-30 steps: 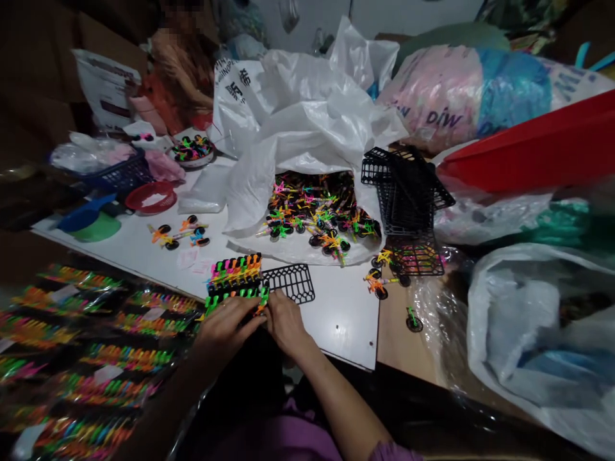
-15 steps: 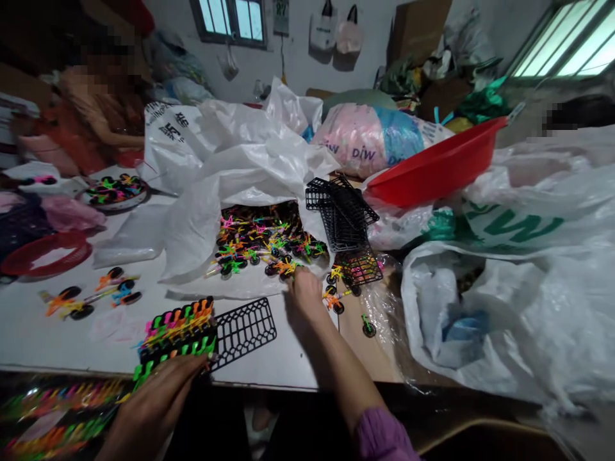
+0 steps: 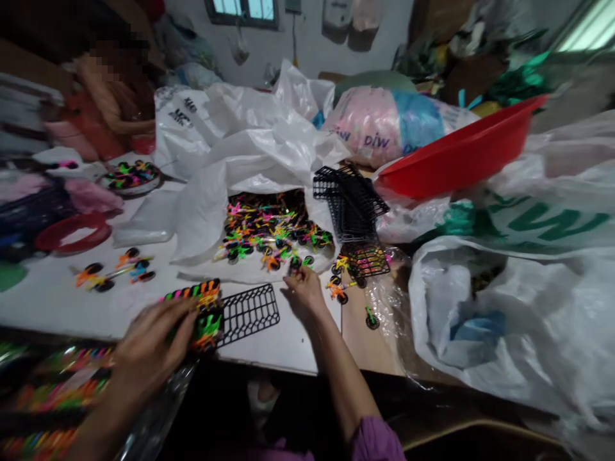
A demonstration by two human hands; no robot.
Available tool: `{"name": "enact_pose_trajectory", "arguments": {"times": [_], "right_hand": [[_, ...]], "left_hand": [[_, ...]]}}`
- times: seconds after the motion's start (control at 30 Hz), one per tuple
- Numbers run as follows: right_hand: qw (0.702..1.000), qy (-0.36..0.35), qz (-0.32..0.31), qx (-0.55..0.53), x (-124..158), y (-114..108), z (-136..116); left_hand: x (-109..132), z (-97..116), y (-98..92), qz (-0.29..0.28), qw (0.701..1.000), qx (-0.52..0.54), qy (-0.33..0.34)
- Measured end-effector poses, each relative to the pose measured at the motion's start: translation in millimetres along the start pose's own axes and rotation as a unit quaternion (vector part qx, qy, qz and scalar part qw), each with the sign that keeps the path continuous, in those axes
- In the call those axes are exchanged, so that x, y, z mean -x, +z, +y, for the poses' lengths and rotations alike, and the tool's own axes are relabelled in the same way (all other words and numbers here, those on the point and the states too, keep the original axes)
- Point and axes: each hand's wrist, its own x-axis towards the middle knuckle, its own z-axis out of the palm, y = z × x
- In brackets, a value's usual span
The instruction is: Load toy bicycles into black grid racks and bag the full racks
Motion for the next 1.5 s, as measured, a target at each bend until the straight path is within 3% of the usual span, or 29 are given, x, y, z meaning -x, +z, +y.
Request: {"name": "enact_pose_trajectory", "arguments": {"times": [0.1, 0.2, 0.33, 0.43, 0.53, 0.67, 0.8, 0.9, 1.03, 1.13, 1.33, 1.43, 1.5], "right_hand": [[0.997, -0.051, -0.028, -0.047, 9.7, 28.3, -7.1], [0.993, -0.054, -0.104, -0.003, 21.3, 60.1, -5.7], [0.987, -0.040, -0.148, 0.053, 26.3, 88.4, 0.8], [0.976, -0.096, -0.174, 0.090, 22.3, 98.0, 0.2], [0.943, -0.167, -0.205, 0.202, 18.4, 102.7, -0.3], [0.892, -0.222, -0.225, 0.323, 16.1, 105.9, 1.5], [0.865, -0.225, -0.247, 0.373, 15.2, 109.4, -1.0], [0.866, -0.228, -0.273, 0.352, 12.7, 105.0, -0.8], [0.891, -0.218, -0.321, 0.237, -4.8, 77.9, -2.8], [0.917, -0.191, -0.246, 0.251, -24.7, 55.1, -14.9], [0.867, -0.226, -0.277, 0.348, -25.6, 51.5, -26.1], [0.871, -0.211, -0.194, 0.398, -29.4, 52.3, -25.3], [0.860, -0.205, -0.137, 0.448, -43.6, 49.9, -28.2]], "left_hand": [[-27.8, -9.9, 13.0, -0.094, 0.995, -0.004, -0.023], [-32.3, -17.8, 29.4, -0.182, 0.983, -0.007, -0.022], [-25.1, -19.8, 34.8, -0.190, 0.982, 0.017, -0.013], [-22.8, -22.4, 32.1, -0.177, 0.983, 0.052, -0.013], [-21.7, -24.6, 31.4, -0.160, 0.985, 0.066, -0.026], [-20.4, -21.8, 34.7, -0.140, 0.988, 0.057, -0.020], [-20.8, -17.3, 37.9, -0.121, 0.992, 0.043, -0.007], [-18.0, -15.6, 38.6, -0.103, 0.994, 0.033, -0.005], [-9.3, -13.5, 37.6, -0.090, 0.995, 0.043, 0.003], [-6.9, -11.7, 35.5, -0.100, 0.994, 0.040, -0.006], [-8.7, -8.1, 32.0, -0.121, 0.992, 0.043, -0.008], [-6.6, -5.5, 31.0, -0.130, 0.991, 0.029, -0.004], [-5.8, -5.0, 31.7, -0.127, 0.991, 0.028, -0.004]]}}
